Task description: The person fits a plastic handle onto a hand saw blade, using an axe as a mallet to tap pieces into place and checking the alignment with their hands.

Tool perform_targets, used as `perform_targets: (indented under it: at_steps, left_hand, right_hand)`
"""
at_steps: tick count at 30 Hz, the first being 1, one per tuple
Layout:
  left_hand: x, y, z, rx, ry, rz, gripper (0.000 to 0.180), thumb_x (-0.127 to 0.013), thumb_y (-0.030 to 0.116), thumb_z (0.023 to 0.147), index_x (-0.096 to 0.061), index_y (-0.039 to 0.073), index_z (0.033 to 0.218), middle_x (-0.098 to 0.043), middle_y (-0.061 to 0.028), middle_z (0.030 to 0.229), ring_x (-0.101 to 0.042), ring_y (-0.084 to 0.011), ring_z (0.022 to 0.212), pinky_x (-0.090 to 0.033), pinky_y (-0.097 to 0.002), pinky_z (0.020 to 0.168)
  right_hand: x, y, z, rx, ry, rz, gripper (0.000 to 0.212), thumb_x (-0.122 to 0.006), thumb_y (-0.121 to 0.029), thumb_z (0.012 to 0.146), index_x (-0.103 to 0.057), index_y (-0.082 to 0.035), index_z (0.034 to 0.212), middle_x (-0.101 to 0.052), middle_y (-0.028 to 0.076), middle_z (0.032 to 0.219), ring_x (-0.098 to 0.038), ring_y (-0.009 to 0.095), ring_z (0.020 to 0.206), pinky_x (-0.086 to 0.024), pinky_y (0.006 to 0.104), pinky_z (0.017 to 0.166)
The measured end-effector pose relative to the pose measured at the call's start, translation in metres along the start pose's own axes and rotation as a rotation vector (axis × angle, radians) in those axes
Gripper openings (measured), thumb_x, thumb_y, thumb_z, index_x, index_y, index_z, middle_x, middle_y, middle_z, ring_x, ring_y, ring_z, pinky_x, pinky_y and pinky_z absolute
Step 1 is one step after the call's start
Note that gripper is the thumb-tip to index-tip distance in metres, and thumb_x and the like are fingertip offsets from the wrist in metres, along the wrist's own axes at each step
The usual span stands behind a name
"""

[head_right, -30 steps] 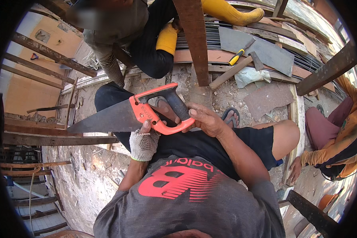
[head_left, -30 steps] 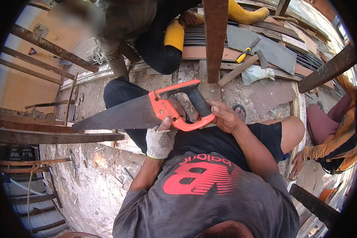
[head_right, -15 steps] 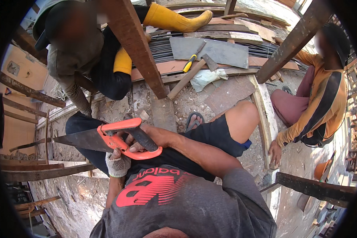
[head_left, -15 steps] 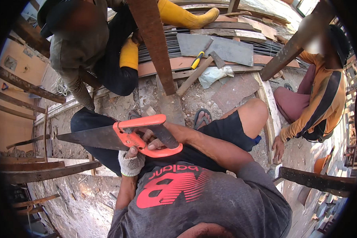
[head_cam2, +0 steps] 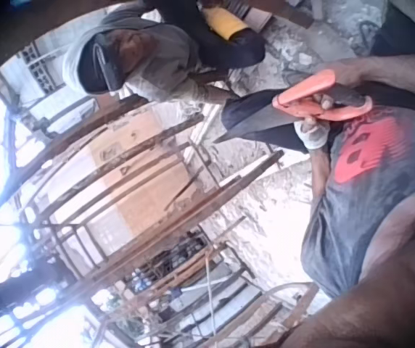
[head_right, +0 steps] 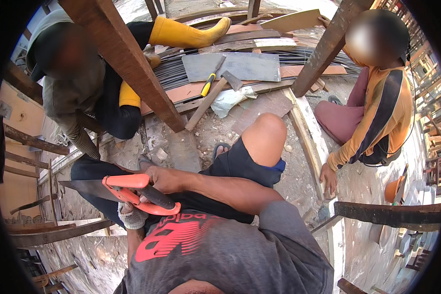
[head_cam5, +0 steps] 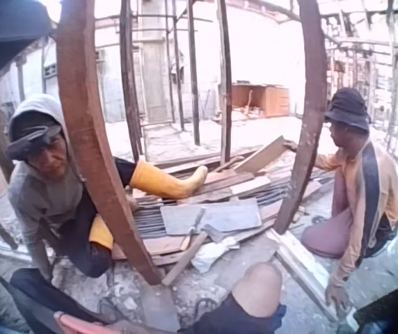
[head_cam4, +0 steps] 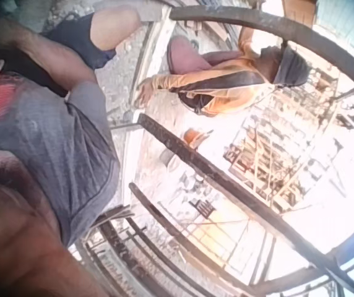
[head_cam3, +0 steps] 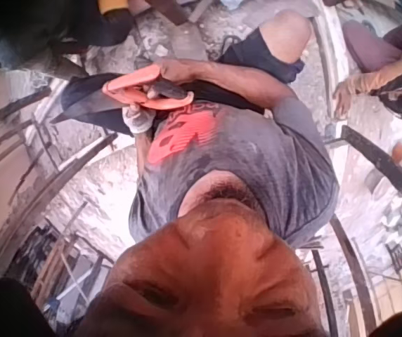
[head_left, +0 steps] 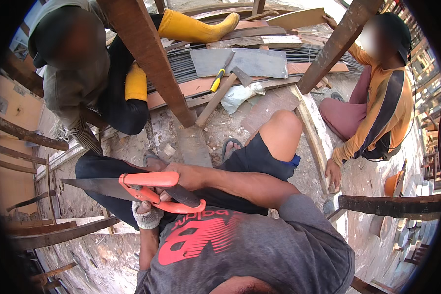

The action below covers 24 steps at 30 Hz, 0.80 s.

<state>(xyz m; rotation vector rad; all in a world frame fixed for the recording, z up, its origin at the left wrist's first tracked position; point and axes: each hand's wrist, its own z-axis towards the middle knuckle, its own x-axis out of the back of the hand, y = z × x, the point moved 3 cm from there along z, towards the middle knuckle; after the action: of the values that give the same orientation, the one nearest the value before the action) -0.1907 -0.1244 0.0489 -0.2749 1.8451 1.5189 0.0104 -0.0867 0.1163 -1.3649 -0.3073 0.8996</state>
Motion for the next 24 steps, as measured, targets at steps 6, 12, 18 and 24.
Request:
perform_targets:
  at_steps: [6,12,18,24]
  left_hand:
    - [-0.005,0.029,-0.003,-0.132,0.046,0.128,0.077,-0.08,0.037,0.081,-0.047,-0.008,0.134,-0.067,-0.0205,0.101,-0.066,-0.0298,0.084,-0.055,-0.0416,0.083]
    - [-0.015,0.05,-0.031,-0.218,0.479,0.141,0.065,-0.078,0.028,0.087,-0.047,-0.004,0.134,-0.061,-0.0127,0.115,-0.064,-0.0246,0.096,-0.052,-0.0391,0.089]
    - [-0.02,0.023,-0.001,-0.122,0.483,0.291,0.067,-0.079,0.033,0.085,-0.047,-0.003,0.132,-0.061,-0.0142,0.116,-0.065,-0.0252,0.09,-0.055,-0.0393,0.082]
    - [-0.037,0.009,0.015,-0.105,0.469,0.288,0.072,-0.082,0.032,0.081,-0.045,-0.001,0.134,-0.063,-0.0178,0.113,-0.068,-0.0284,0.087,-0.058,-0.0429,0.079]
  right_hand:
    - [0.046,-0.046,-0.021,-0.167,0.001,-1.167,0.037,-0.075,-0.026,0.084,-0.07,-0.002,0.111,-0.073,0.014,0.095,-0.07,0.031,0.082,-0.054,0.042,0.074]
    - [0.205,-0.174,-0.175,-0.117,0.786,-0.628,0.035,-0.067,-0.008,0.093,-0.065,-0.002,0.127,-0.069,0.007,0.092,-0.068,0.016,0.084,-0.057,0.0321,0.076]
    - [0.421,-0.003,-0.23,-0.428,1.142,-1.625,0.041,-0.056,0.0,0.086,-0.071,-0.01,0.123,-0.068,0.012,0.118,-0.064,0.034,0.109,-0.051,0.0424,0.096]
    - [0.435,0.04,-0.215,-0.855,1.018,-1.902,0.027,-0.051,-0.013,0.093,-0.073,-0.013,0.107,-0.062,0.008,0.127,-0.051,0.037,0.125,-0.049,0.0473,0.094]
